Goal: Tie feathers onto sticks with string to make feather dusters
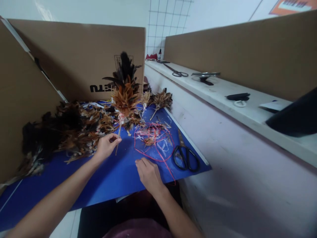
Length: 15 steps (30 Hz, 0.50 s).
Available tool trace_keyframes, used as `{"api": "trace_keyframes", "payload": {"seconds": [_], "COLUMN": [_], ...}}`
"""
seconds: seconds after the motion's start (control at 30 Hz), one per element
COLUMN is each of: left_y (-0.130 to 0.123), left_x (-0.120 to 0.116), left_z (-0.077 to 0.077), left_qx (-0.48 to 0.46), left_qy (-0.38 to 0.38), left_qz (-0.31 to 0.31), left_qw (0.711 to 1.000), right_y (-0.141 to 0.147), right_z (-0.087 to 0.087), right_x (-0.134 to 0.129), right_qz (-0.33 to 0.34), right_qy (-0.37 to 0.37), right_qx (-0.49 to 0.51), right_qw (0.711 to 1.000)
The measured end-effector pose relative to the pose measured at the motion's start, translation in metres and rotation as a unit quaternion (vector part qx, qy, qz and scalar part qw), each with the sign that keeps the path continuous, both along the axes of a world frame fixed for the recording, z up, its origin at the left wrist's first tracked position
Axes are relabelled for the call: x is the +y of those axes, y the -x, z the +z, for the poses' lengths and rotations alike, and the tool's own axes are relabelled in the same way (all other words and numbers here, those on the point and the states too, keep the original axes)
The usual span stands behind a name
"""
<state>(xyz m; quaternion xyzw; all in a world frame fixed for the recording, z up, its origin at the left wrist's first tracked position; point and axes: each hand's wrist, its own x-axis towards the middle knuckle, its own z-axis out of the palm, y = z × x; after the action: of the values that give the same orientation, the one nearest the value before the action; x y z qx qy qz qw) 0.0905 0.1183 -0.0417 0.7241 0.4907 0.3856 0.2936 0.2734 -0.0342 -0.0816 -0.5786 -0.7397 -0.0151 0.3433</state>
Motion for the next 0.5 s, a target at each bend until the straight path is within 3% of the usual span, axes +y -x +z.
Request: {"api": "trace_keyframes", "payload": {"seconds": [0.17,0.33,0.5], "left_y": [-0.02,-0.049,-0.085], "left_x": [0.017,0.041,0.071], "left_z": [0.009,0.022,0.036], "left_qx": [0.023,0.013,-0.002], "left_qy": [-0.024,-0.033,-0.008], "left_qz": [0.0,-0.013,-0.046], "left_qw": [0.999,0.999,0.999], "right_y": [0.002,-0.001,-0.003], "right_z": [-0.003,-0.008,-0.013], "right_x": [-0.015,-0.022,-0.022], "right_qz": [-0.003,-0.008,-0.009], "right_qy": [-0.028,-0.045,-0.037], "right_qx": [-0.031,0.003,0.013], "right_qw": [0.999,0.999,0.999]}}
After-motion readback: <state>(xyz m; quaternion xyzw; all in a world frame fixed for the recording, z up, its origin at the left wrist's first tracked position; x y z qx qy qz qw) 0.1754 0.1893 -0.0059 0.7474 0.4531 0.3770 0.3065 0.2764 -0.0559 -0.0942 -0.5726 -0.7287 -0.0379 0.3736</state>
